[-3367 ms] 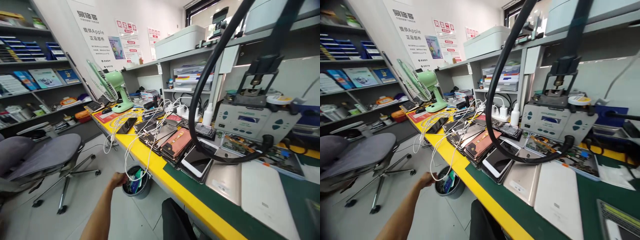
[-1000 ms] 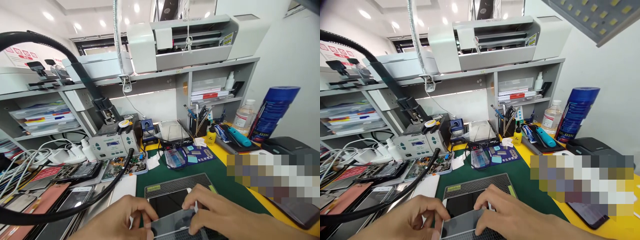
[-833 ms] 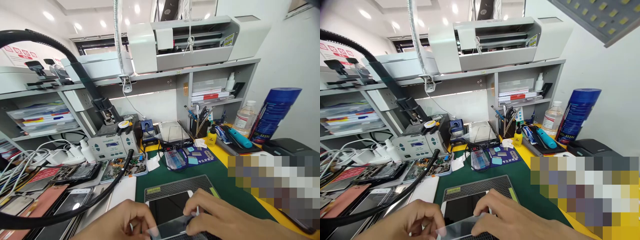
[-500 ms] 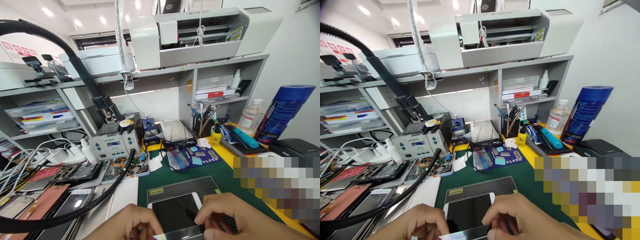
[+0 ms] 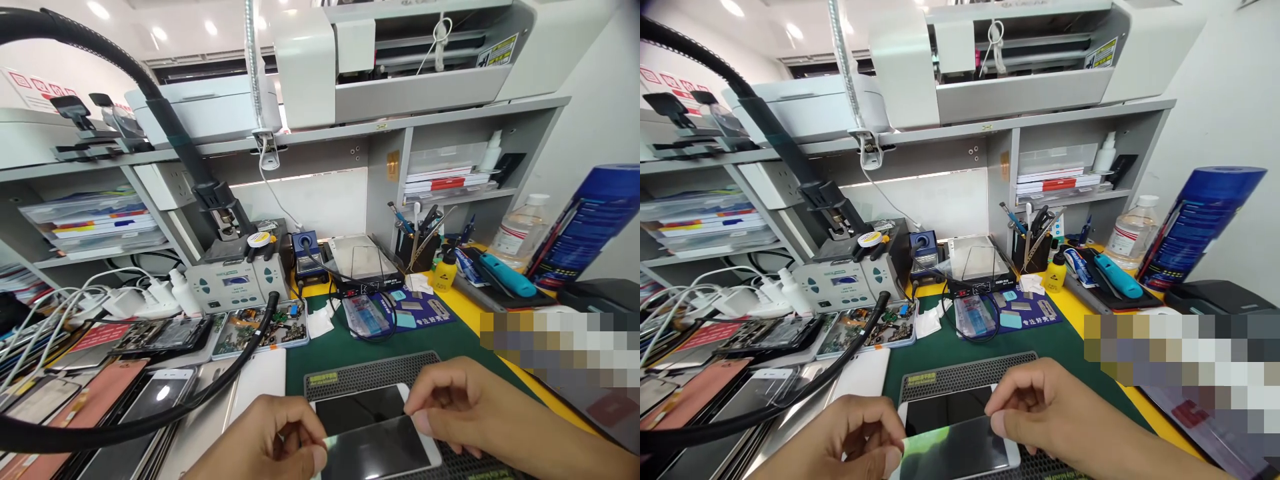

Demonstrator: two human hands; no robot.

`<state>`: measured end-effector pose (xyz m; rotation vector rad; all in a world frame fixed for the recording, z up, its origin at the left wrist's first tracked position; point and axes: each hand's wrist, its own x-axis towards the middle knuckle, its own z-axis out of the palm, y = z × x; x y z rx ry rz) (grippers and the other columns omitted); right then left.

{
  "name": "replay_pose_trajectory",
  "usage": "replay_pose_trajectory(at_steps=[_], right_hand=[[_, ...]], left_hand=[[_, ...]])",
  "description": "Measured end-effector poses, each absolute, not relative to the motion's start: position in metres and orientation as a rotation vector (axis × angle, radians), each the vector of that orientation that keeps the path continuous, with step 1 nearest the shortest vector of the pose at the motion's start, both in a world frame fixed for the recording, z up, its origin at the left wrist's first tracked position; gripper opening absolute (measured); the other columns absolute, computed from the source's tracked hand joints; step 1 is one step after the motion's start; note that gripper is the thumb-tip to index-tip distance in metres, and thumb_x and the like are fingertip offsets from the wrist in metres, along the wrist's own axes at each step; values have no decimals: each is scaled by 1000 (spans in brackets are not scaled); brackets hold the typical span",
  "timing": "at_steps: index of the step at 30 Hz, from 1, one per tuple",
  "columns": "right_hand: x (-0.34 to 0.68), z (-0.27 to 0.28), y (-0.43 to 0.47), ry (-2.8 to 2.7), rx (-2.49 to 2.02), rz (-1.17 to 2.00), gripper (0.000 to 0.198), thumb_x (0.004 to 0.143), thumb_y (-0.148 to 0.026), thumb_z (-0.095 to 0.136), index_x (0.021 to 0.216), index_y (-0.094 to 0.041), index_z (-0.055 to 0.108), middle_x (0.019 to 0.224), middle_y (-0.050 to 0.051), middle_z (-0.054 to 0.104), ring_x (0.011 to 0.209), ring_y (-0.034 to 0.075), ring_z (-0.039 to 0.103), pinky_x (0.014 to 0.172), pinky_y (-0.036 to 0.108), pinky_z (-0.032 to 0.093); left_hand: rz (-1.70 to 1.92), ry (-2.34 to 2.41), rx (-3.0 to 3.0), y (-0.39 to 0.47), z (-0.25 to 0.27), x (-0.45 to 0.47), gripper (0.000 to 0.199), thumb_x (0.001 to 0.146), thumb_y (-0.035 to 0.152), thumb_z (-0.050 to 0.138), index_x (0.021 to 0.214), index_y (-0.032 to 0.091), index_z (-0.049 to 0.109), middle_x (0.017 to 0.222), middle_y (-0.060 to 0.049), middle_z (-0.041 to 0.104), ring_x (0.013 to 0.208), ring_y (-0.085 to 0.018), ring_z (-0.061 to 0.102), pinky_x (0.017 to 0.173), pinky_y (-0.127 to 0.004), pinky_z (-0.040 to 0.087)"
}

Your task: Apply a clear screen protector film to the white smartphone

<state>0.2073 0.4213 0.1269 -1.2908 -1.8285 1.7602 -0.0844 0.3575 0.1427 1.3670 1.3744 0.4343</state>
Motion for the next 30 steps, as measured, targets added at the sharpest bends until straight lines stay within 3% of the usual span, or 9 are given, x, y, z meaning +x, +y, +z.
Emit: replay_pose_trajectory(at_steps=[9, 16, 19, 21, 24, 27, 30], right_hand=[[211, 122, 430, -1867, -1320, 1738, 44, 78, -55, 84, 94, -15, 74, 66, -3, 54, 58, 9, 47, 49, 18, 38], [219, 108, 431, -1897, -1329, 1724, 52, 79, -70, 76, 93, -20, 73, 63, -4, 49, 49, 6, 38, 45, 20, 33], [226, 108, 436, -1863, -1301, 1725, 52, 73, -74, 76, 83, -23, 71, 62, -2, 47, 46, 8, 38, 42, 24, 27], [234, 110, 440, -1853, -1251, 1753, 54, 71, -78, 75, 78, -25, 69, 60, -1, 46, 43, 9, 37, 41, 27, 25], [244, 114, 443, -1842, -1221, 1806, 58, 66, -81, 75, 75, -24, 65, 61, 1, 48, 41, 8, 35, 41, 30, 25], [247, 118, 443, -1826, -1207, 1857, 57, 64, -78, 80, 76, -24, 66, 58, 0, 48, 41, 7, 32, 42, 28, 25], [245, 126, 442, -1803, -1134, 1908, 47, 71, -65, 84, 80, -21, 68, 59, -2, 50, 45, 7, 37, 44, 23, 29]], left_hand=[[551, 1330, 1376, 357, 145, -82, 49, 80, 63, 70, 90, 15, 69, 65, 6, 45, 62, -11, 36, 59, -27, 26], [594, 1355, 1387, 358, 134, -81, 33, 83, 50, 68, 90, 17, 69, 67, 3, 51, 61, -12, 42, 58, -27, 30], [662, 1545, 1669, 364, 130, -85, 25, 92, 41, 57, 93, 20, 71, 81, -3, 64, 71, -18, 52, 64, -31, 40], [678, 1611, 2014, 372, 131, -87, 25, 96, 33, 50, 97, 22, 73, 95, -7, 69, 89, -24, 58, 80, -37, 47], [522, 1626, 2455, 392, 136, -85, 35, 101, 29, 42, 112, 20, 74, 115, -13, 68, 112, -33, 54, 101, -51, 45], [272, 1677, 2640, 415, 136, -73, 40, 102, 38, 43, 116, 18, 74, 121, -19, 67, 114, -39, 53, 97, -58, 46], [213, 1681, 2655, 434, 131, -61, 39, 98, 35, 49, 104, 9, 76, 105, -23, 71, 107, -41, 57, 92, -59, 49]])
